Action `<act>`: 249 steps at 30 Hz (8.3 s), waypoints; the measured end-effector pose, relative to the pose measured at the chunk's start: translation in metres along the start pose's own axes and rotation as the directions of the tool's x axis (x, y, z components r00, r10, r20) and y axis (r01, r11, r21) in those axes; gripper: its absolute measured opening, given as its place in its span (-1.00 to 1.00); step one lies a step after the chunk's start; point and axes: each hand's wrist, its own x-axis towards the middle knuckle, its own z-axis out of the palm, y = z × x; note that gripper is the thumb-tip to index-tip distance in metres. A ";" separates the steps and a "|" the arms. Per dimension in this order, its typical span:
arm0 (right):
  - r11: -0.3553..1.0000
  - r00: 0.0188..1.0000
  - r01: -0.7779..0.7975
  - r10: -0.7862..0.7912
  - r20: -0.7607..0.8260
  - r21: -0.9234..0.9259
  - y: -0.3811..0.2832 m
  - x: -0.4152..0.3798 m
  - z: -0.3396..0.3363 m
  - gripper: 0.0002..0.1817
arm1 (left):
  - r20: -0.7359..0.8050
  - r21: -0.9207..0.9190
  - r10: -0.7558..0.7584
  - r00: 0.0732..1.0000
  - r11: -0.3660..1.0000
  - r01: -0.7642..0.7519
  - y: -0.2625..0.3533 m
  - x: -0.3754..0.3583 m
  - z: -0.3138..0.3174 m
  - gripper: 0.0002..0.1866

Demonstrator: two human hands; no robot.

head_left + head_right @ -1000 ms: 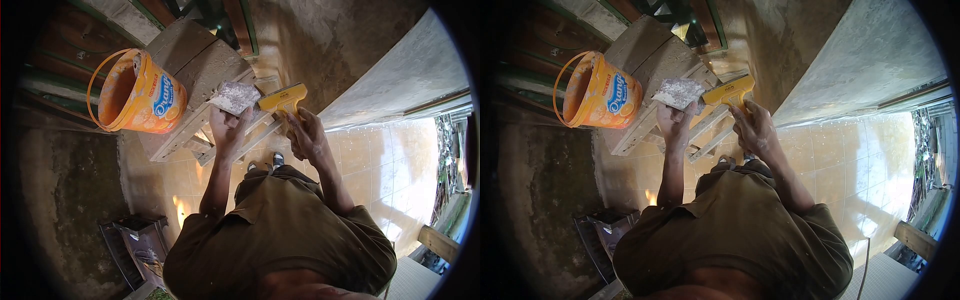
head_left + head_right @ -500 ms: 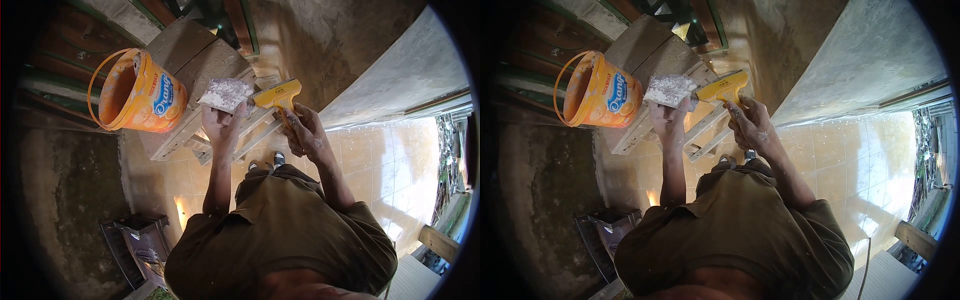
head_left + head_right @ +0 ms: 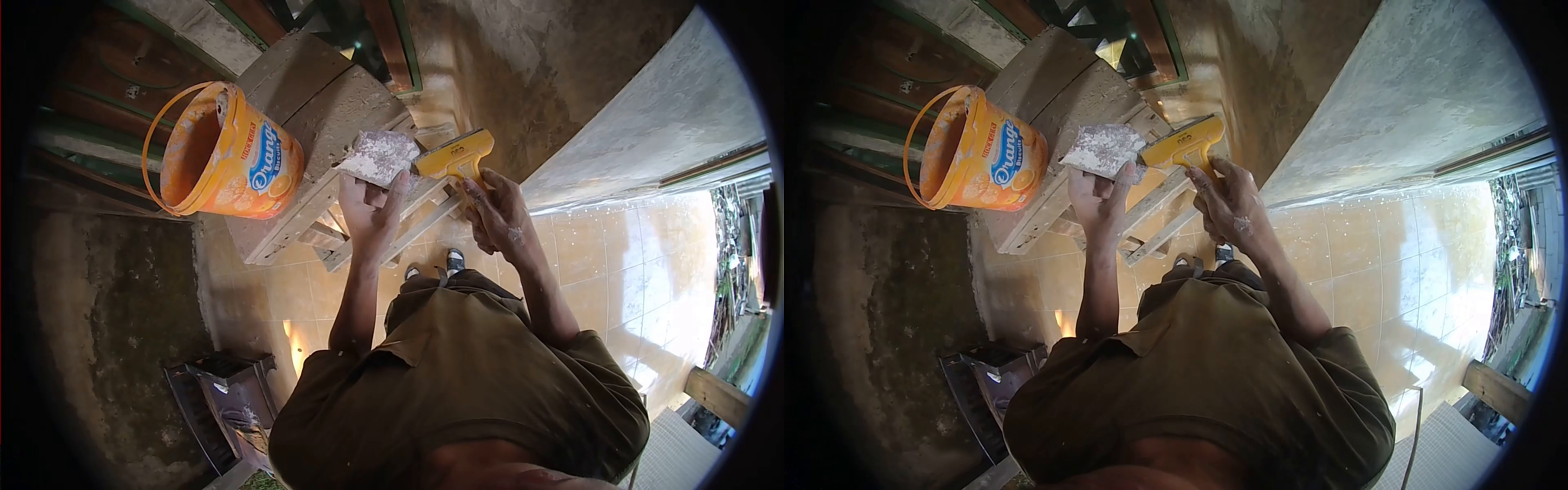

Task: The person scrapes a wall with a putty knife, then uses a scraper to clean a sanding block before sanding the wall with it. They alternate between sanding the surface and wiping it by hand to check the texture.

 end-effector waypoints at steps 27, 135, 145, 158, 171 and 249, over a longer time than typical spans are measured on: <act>0.997 1.000 0.016 -0.015 -0.010 0.073 -0.006 -0.008 -0.005 -0.74 | -0.042 -0.078 0.027 0.999 0.996 -0.030 0.002 0.001 0.002 -0.52; 0.982 0.999 -0.021 0.013 0.044 0.187 -0.005 0.007 0.020 -0.75 | -0.162 0.006 0.100 0.982 0.995 -0.101 -0.007 0.003 -0.005 -0.51; 0.993 1.000 0.021 -0.023 0.016 0.119 -0.004 0.007 0.024 -0.73 | -0.112 0.004 0.113 0.987 0.994 -0.113 -0.007 0.000 -0.002 -0.53; 0.819 0.980 -0.198 0.154 0.127 0.539 0.006 0.014 0.026 -0.66 | -0.122 0.146 0.205 0.971 0.972 -0.186 -0.022 -0.009 -0.012 -0.50; 0.970 0.995 0.019 -0.042 0.093 0.244 -0.002 0.005 0.022 -0.71 | -0.132 0.022 0.096 0.987 0.995 -0.094 -0.003 -0.008 -0.010 -0.50; 0.890 0.950 0.311 -0.282 -0.133 0.334 0.001 0.028 0.051 -0.77 | -0.156 0.033 0.047 0.987 0.999 -0.042 -0.011 -0.046 -0.042 -0.53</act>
